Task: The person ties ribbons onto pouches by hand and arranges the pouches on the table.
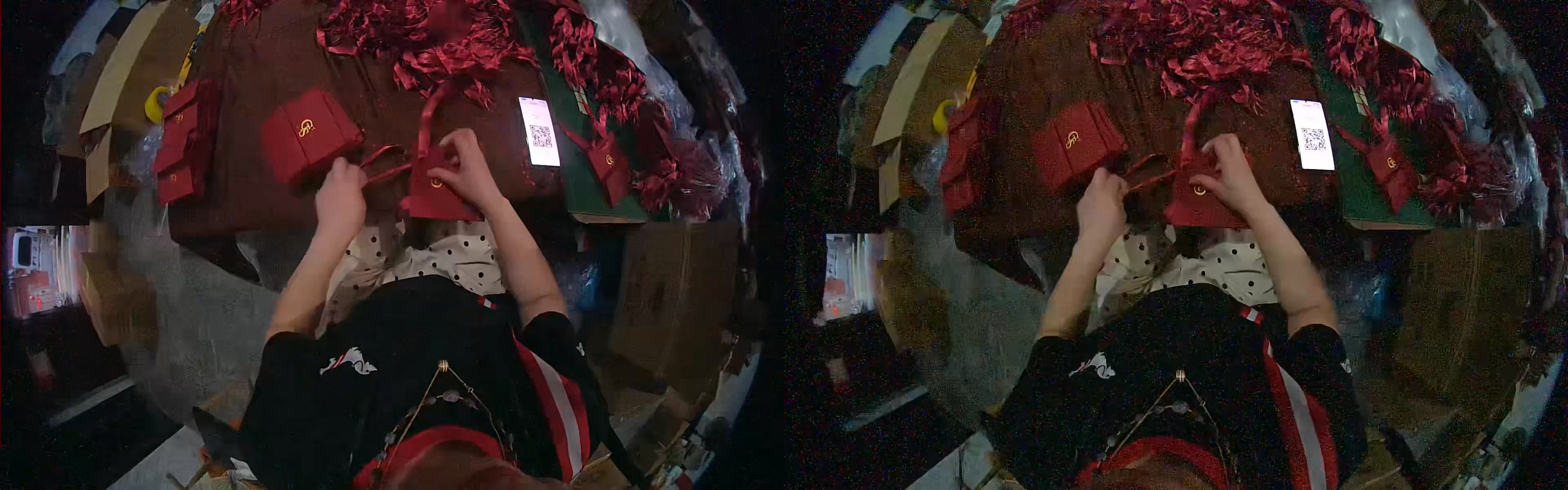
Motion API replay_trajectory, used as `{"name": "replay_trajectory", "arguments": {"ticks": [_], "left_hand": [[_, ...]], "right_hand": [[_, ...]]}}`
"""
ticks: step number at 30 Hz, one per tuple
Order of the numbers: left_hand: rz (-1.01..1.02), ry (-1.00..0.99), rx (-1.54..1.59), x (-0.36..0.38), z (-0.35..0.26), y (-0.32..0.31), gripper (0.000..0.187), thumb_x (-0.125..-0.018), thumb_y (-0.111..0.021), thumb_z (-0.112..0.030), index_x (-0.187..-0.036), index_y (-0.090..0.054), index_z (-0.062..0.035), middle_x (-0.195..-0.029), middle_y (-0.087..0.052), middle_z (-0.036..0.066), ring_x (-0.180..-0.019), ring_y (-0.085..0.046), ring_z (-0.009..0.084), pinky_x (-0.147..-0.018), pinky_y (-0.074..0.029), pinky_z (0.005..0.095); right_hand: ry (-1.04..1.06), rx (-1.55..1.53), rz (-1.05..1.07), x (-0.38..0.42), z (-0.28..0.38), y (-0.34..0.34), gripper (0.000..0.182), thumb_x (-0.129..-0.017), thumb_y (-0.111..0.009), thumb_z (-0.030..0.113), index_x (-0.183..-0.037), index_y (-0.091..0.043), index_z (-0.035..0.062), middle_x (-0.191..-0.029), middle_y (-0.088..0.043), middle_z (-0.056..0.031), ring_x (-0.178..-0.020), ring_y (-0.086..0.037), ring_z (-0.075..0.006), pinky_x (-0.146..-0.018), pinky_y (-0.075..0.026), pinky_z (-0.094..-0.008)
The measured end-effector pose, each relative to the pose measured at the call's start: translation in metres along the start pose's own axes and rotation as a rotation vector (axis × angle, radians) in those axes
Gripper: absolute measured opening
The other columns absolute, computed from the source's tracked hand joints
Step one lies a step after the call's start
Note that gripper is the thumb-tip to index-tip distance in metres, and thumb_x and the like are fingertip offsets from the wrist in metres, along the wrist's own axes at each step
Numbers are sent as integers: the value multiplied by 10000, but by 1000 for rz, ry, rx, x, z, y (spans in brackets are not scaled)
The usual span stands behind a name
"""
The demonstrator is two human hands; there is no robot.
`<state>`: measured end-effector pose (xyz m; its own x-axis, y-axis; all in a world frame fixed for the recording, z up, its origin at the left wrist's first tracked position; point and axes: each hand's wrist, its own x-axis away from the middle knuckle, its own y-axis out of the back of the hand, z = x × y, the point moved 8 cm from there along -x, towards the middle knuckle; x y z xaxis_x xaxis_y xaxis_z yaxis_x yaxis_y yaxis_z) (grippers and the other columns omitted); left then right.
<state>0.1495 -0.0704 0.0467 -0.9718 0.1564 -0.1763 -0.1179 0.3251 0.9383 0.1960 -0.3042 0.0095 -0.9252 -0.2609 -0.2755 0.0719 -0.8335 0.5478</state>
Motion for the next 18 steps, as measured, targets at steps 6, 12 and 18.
{"name": "replay_trajectory", "arguments": {"ticks": [6, 12, 18], "left_hand": [[-216, 46, 95, 23, 7, 28, 327, -869, -630, -35, -1191, -598, -85, -1104, -539, 144, -974, -563, 366, -800, -493, 479], [-57, -341, 231, 21, -87, -22, 499, -870, -730, -261, -1301, -582, -59, -1294, -553, 164, -1189, -482, 396, -987, -445, 487], [-43, -276, 104, 23, -87, -46, 507, -792, -747, -254, -1235, -607, -48, -1310, -533, 133, -1180, -484, 379, -962, -464, 466]], "right_hand": [[4, -11, 33, 0, 4, 0, 543, -729, -867, 155, -1128, -509, 64, -1148, -452, -124, -980, -533, -278, -760, -508, -350], [-138, -125, -26, -18, 3, 19, 394, -800, -809, 189, -1117, -613, 62, -1066, -574, -96, -767, -601, -187, -696, -523, -325], [1, 335, -169, -91, 10, 15, 313, -888, -688, 363, -1019, -727, 81, -1018, -691, -136, -910, -671, -345, -803, -525, -444]]}}
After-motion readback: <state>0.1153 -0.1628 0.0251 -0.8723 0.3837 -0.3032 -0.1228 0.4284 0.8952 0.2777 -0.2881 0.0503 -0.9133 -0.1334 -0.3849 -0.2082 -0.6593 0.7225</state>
